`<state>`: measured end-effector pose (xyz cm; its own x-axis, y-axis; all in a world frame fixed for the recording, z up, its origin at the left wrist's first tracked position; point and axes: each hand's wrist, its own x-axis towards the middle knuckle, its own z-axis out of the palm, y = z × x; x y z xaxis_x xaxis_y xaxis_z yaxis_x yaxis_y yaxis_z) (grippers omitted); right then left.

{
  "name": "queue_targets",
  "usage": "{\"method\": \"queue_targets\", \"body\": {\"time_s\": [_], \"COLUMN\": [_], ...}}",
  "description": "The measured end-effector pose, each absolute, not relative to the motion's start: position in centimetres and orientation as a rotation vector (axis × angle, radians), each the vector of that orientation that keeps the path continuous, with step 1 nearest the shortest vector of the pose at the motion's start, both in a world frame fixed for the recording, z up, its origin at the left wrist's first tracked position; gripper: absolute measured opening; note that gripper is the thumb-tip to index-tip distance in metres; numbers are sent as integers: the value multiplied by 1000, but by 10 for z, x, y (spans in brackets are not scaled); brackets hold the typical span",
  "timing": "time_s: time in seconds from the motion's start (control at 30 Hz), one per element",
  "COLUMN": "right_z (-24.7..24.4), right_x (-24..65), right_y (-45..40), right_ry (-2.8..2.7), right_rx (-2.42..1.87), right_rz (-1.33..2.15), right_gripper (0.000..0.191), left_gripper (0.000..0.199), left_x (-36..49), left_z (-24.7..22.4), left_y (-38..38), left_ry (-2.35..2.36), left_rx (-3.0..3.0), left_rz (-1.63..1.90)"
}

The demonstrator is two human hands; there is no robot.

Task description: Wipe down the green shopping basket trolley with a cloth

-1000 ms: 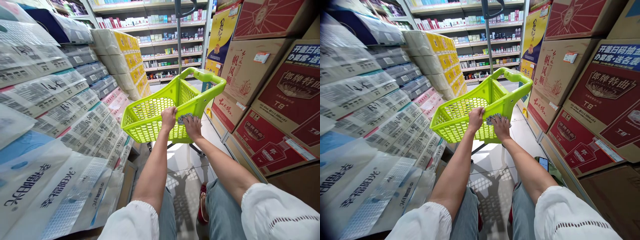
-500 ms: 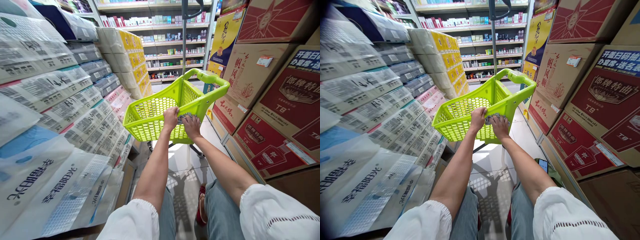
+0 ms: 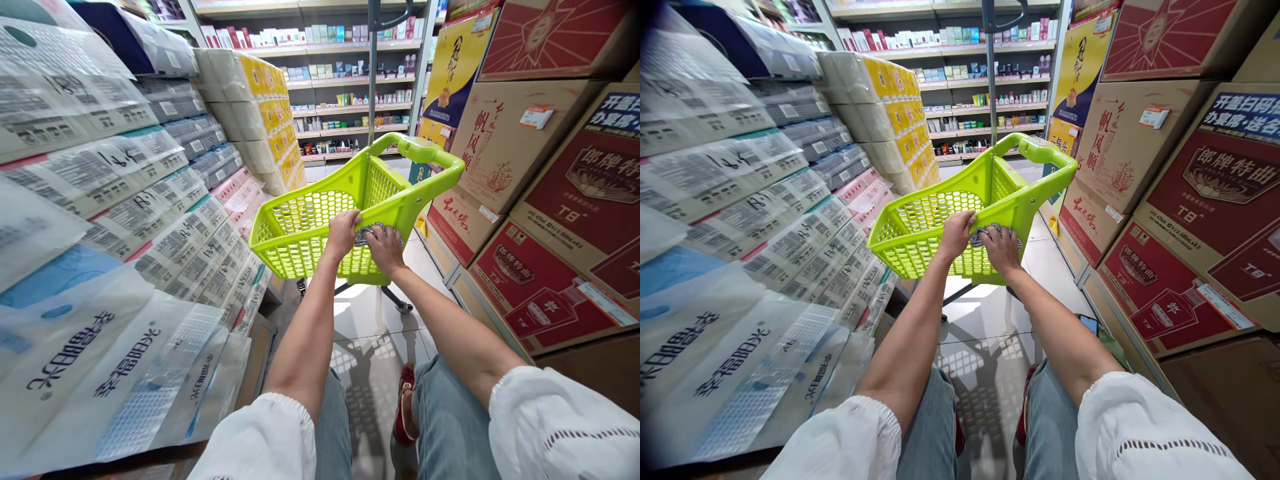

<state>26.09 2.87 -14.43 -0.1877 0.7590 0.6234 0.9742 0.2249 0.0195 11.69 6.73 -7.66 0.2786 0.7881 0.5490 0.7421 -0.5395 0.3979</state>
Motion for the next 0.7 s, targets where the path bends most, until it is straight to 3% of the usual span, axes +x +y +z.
{"method": "queue_targets", "body": {"time_s": [0.2, 0.33, 0.47, 0.7], "right_z": [-139, -146, -152, -150], "right_x": [267, 270, 272, 255], "right_y": [23, 17, 12, 21], "right_ry": [-2015, -1976, -2017, -2085], "right_rx": [-1577, -1578, -1550, -1483], "right_rz": [-539, -515, -509, -578], "right_gripper": [33, 32, 33, 37], "left_gripper": [35, 28, 36, 30], "left_x": [99, 90, 91, 98], "left_z": [-80, -103, -127, -143], "left_y": [22, 0, 8, 37], "left_ry": [1664, 1705, 1825, 1941], "left_rx": [2482, 2674, 2701, 2389], "left_rz": [1281, 816, 500, 460]}}
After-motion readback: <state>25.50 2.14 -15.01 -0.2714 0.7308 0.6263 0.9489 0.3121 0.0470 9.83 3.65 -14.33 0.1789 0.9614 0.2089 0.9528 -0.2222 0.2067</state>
